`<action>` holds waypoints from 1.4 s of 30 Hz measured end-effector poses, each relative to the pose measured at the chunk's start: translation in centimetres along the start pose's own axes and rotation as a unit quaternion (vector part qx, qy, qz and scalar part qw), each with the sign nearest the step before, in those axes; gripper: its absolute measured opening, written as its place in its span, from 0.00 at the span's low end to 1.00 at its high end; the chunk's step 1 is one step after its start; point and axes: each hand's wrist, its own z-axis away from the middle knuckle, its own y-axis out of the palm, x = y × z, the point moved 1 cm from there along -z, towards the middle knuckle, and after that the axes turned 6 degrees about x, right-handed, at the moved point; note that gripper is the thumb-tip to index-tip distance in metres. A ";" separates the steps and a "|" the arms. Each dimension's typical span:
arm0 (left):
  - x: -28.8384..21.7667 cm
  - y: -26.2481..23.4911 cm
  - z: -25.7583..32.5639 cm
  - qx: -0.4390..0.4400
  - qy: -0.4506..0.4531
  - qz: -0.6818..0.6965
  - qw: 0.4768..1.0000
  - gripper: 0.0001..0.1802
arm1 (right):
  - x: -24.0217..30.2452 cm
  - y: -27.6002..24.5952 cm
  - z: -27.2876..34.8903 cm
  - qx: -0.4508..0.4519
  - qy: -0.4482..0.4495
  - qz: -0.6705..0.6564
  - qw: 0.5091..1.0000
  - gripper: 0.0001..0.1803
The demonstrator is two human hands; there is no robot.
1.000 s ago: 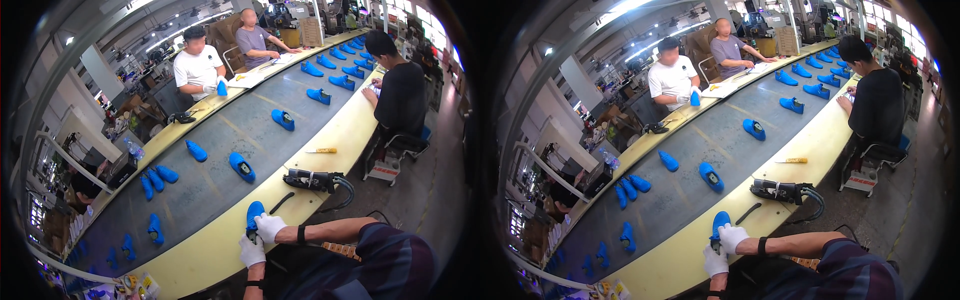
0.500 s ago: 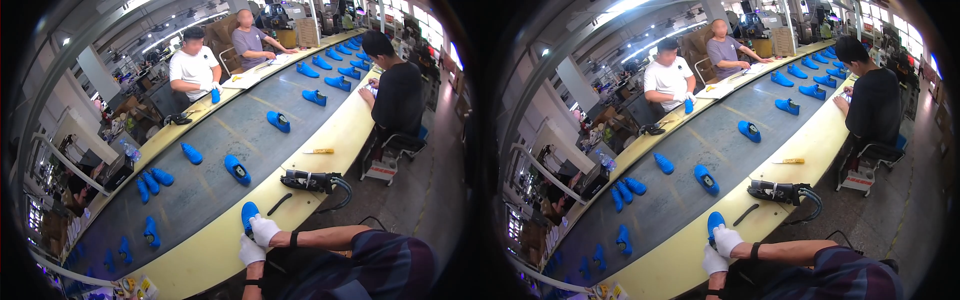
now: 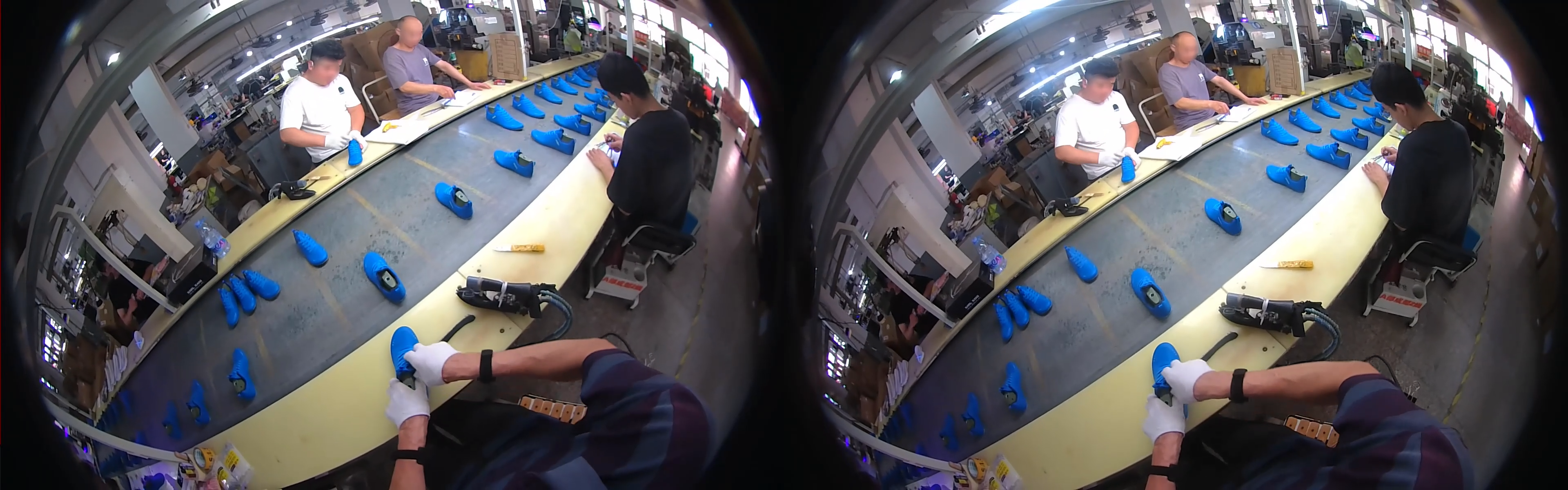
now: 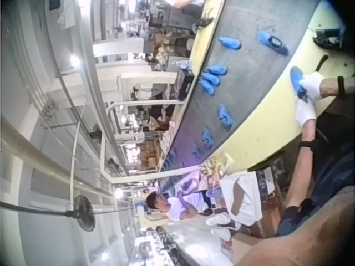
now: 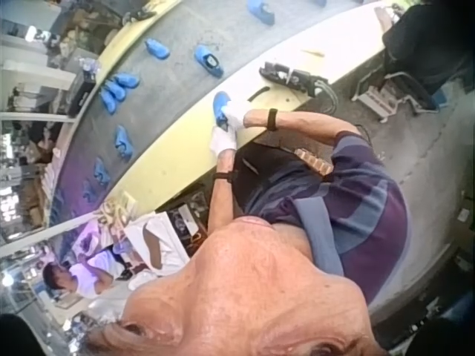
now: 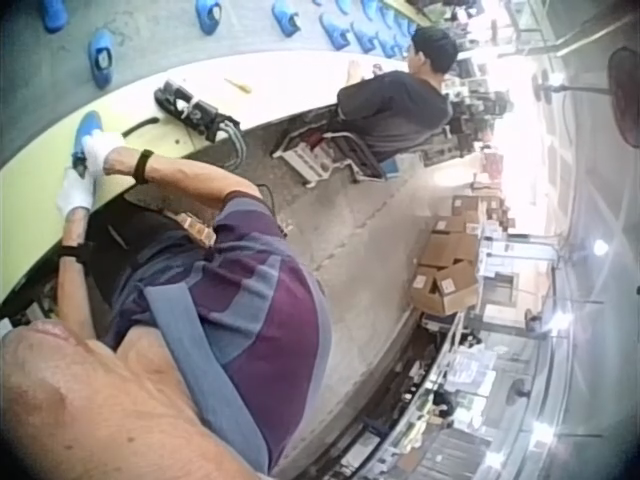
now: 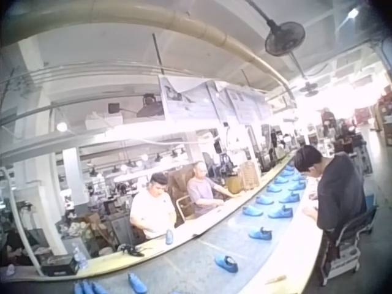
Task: Trim excess material and clean the edges of shoes on an assembly line.
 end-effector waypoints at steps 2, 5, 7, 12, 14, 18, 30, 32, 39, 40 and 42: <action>0.2 0.3 0.1 -0.015 0.007 -0.004 1.000 0.31 | 1.0 -1.6 -0.1 -0.036 -0.039 0.022 0.998 0.19; -0.1 -0.4 0.1 0.026 0.029 0.027 0.999 0.32 | 2.5 -2.0 -1.9 -0.022 -0.144 0.153 0.977 0.11; 0.3 0.7 -0.1 0.007 0.033 0.018 0.999 0.32 | 2.5 -2.2 -2.9 0.008 -0.177 0.194 0.965 0.10; 0.3 2.1 -0.4 -0.026 0.017 0.010 0.999 0.32 | 2.5 -2.8 -4.4 0.081 -0.282 0.282 0.913 0.10; -0.1 2.1 -0.1 -0.022 0.006 0.009 1.000 0.34 | 2.3 -2.0 -4.9 0.087 -0.278 0.295 0.910 0.09; 0.8 3.0 -0.4 -0.015 0.004 0.011 1.000 0.34 | 4.5 -2.4 -4.3 0.134 -0.301 0.371 0.869 0.07; -1.7 2.0 -0.3 -0.035 -0.021 0.063 0.997 0.30 | 0.2 -1.1 -2.4 -0.010 -0.161 0.117 0.980 0.13; -0.5 2.6 -0.9 0.012 0.052 0.092 0.994 0.27 | 0.7 -0.1 -0.4 -0.063 -0.159 0.054 0.984 0.11; -2.6 2.1 -0.2 -0.014 0.009 0.040 0.999 0.25 | -0.6 -0.3 1.3 -0.090 -0.149 -0.021 0.985 0.11; -2.9 2.1 0.3 -0.004 -0.012 0.049 0.999 0.24 | -0.8 -0.2 1.6 -0.071 -0.145 -0.014 0.987 0.11; -3.7 1.7 1.0 -0.005 -0.015 0.055 0.998 0.24 | -1.3 -0.6 1.2 -0.071 -0.148 -0.010 0.986 0.11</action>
